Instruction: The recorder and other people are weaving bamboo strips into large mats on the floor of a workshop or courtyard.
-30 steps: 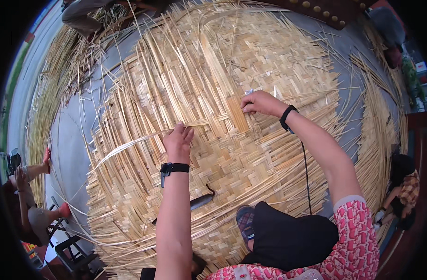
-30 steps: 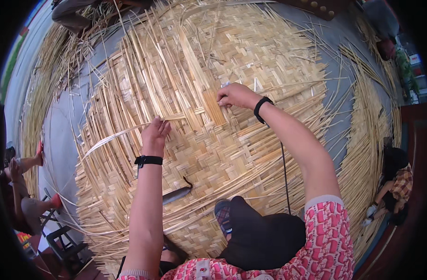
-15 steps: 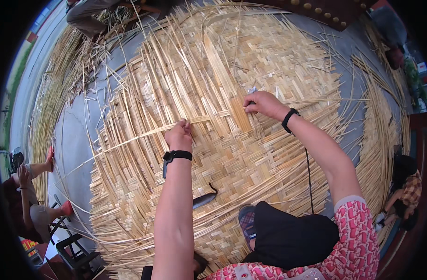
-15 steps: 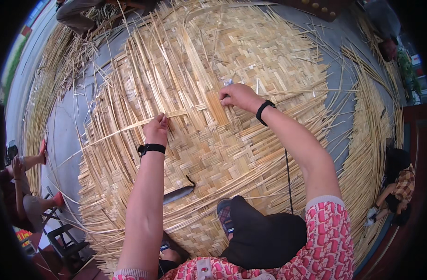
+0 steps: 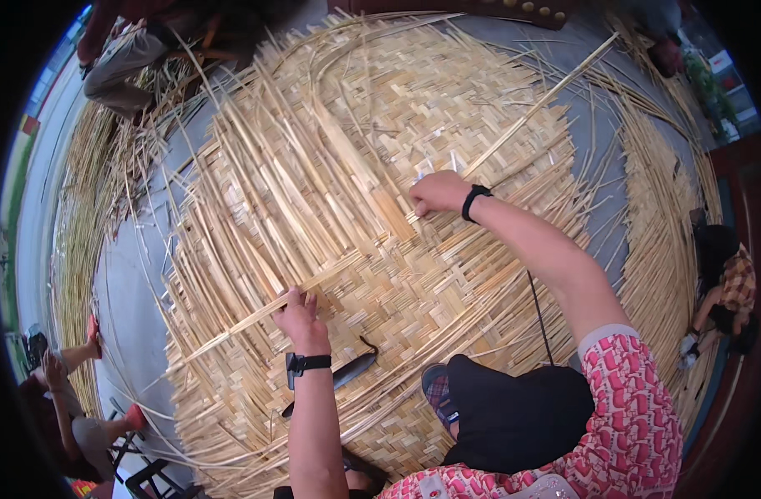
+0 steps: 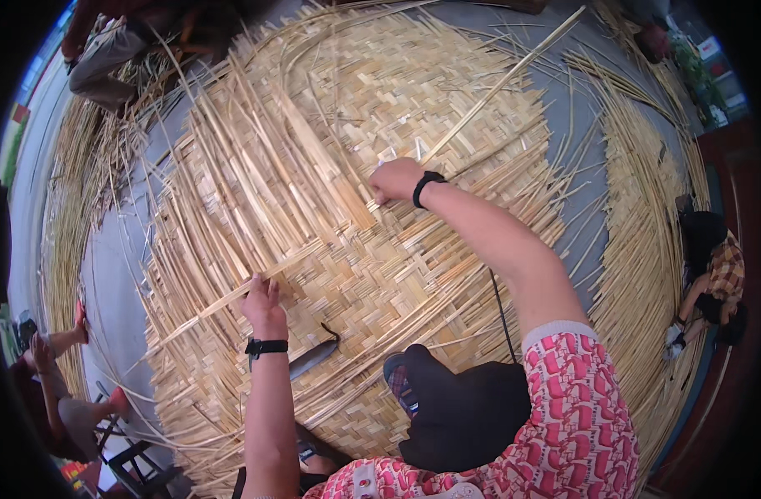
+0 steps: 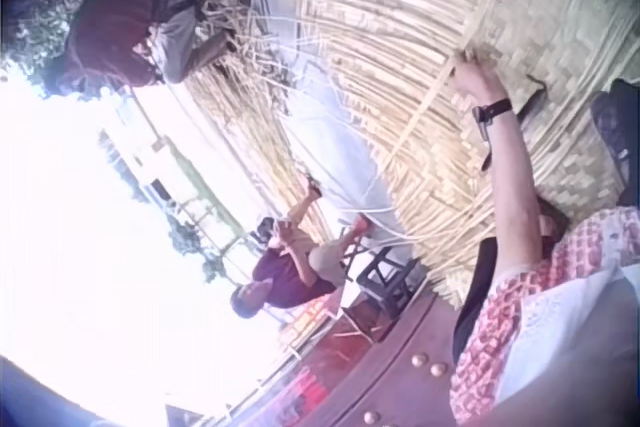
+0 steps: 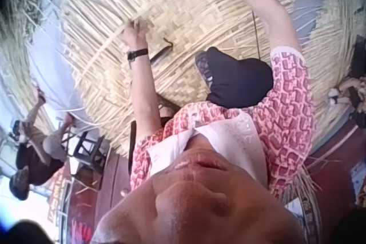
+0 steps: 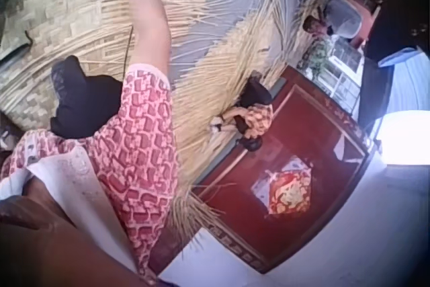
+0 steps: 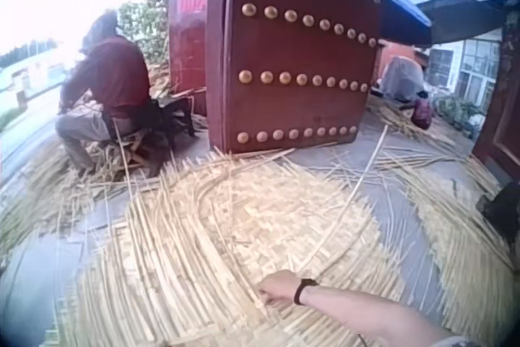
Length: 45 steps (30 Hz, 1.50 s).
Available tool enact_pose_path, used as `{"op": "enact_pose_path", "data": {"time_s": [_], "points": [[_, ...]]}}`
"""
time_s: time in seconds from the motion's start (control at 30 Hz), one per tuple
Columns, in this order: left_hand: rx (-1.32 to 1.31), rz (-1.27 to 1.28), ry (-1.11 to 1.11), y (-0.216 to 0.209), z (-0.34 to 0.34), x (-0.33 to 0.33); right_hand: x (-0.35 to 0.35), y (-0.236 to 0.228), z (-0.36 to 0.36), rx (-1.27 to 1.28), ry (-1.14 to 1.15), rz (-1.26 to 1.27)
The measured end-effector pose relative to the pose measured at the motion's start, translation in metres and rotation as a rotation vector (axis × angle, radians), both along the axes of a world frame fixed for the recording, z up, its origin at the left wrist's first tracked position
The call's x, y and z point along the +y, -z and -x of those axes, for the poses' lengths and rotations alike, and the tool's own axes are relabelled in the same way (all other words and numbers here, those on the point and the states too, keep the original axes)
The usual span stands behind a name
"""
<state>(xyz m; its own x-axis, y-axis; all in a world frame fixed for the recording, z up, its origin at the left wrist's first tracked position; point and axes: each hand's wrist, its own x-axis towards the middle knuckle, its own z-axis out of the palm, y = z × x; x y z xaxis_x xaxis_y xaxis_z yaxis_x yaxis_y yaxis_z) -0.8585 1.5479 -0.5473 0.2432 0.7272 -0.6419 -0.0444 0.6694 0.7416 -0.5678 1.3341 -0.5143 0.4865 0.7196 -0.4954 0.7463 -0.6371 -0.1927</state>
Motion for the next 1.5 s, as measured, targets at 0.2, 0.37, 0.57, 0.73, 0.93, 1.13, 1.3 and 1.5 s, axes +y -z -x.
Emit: {"op": "enact_pose_path", "data": {"time_s": [0.2, 0.37, 0.57, 0.73, 0.93, 1.13, 1.3, 1.5], "points": [[0.0, 0.01, 0.355, 0.02, 0.017, 0.005, 0.005, 0.05, 0.029, 0.302, 0.12, -0.295], [0.122, 0.027, 0.314, 0.028, 0.003, -0.01, -0.02, 0.047, 0.016, 0.342, 0.171, -0.335], [-0.013, 0.099, 0.128, 0.021, 0.013, 0.014, 0.014, 0.052, 0.009, 0.343, 0.115, -0.363], [0.048, -0.204, 0.07, 0.029, -0.027, -0.028, -0.023, 0.018, -0.023, 0.517, 0.217, -0.237], [0.007, -0.119, 0.078, 0.021, -0.001, -0.008, -0.018, 0.024, -0.023, 0.313, -0.047, -0.105], [-0.25, -0.303, 0.279, -0.031, 0.02, 0.031, 0.076, 0.003, 0.104, 0.304, -0.23, -0.667], [-0.223, -0.24, 0.56, -0.063, -0.039, 0.065, 0.097, 0.028, 0.118, 0.406, -0.319, -0.554], [0.136, -0.329, 0.859, 0.01, -0.069, 0.101, 0.095, 0.019, 0.128, 0.429, -0.029, -0.7]]}}
